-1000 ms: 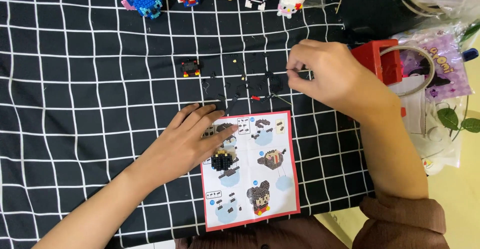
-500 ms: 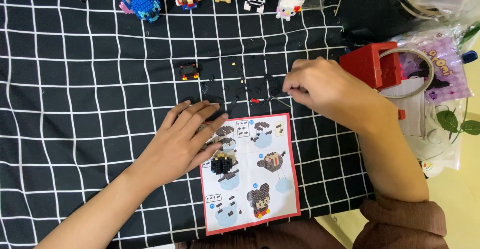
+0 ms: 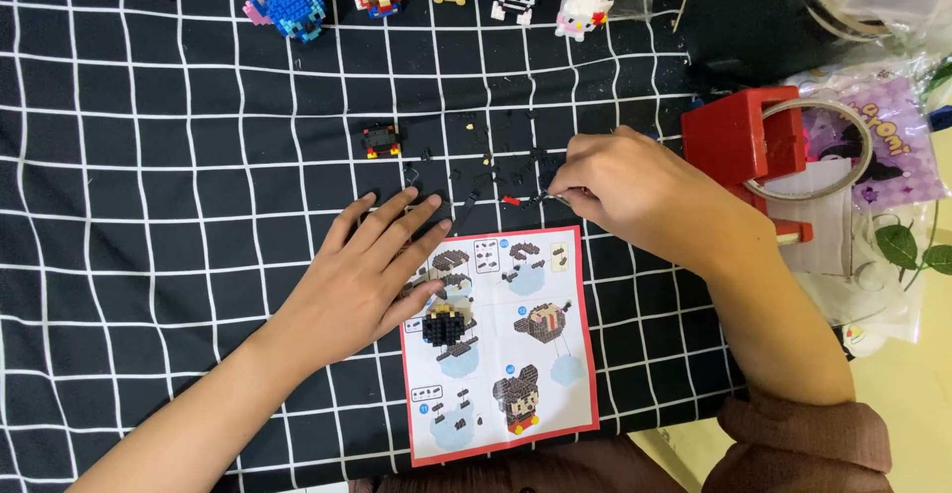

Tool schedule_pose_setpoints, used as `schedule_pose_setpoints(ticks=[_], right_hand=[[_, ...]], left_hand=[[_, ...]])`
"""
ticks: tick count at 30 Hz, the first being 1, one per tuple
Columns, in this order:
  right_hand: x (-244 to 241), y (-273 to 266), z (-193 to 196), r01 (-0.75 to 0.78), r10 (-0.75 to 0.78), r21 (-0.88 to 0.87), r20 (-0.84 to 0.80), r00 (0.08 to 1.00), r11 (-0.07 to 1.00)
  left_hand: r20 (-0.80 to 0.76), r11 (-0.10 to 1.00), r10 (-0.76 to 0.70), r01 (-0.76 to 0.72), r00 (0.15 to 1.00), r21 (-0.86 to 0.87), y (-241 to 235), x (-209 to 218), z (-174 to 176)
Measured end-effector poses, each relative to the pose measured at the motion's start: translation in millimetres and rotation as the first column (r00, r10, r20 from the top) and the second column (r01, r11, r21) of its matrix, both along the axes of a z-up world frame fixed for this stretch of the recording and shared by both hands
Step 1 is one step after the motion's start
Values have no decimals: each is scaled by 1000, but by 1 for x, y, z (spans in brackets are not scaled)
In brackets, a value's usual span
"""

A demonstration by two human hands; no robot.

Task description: Assembling a miniature character model using small interlocking building blocks on a grid-patterned surface while following instructions.

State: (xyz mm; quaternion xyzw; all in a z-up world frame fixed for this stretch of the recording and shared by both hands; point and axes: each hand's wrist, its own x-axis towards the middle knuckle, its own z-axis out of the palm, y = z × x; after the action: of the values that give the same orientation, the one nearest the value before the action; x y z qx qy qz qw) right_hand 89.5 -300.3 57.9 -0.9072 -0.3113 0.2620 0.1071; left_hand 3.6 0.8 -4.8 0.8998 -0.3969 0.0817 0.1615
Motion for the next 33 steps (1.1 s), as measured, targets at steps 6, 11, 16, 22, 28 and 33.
schedule_pose_setpoints(ticks=[6,11,16,22,28,33], right_hand=[[-3,8,-7,-3,0,101,32,999,995],[-1,14,-15,-37,38,49,-22,999,998],[-5,13,-26,-84,83,23,45,996,996],[-1,20,-10,-18,14,92,42,999,996],[-23,24,32,-45,39,180,36,999,983],[-64,22,11,-209,226,117,-156,962,971]], left_hand=[[2,1000,15,-15,1000,-15,0,0,0],[-16,1000,7,-8,1000,-30,1,1,-1],[-22,997,-10,8,1000,-76,1,1,1],[-72,979,13,-27,997,-201,-3,-2,-2],[-14,938,-45,37,999,-346,-3,-4,-6],[89,897,-180,201,980,-393,-7,-7,-13]])
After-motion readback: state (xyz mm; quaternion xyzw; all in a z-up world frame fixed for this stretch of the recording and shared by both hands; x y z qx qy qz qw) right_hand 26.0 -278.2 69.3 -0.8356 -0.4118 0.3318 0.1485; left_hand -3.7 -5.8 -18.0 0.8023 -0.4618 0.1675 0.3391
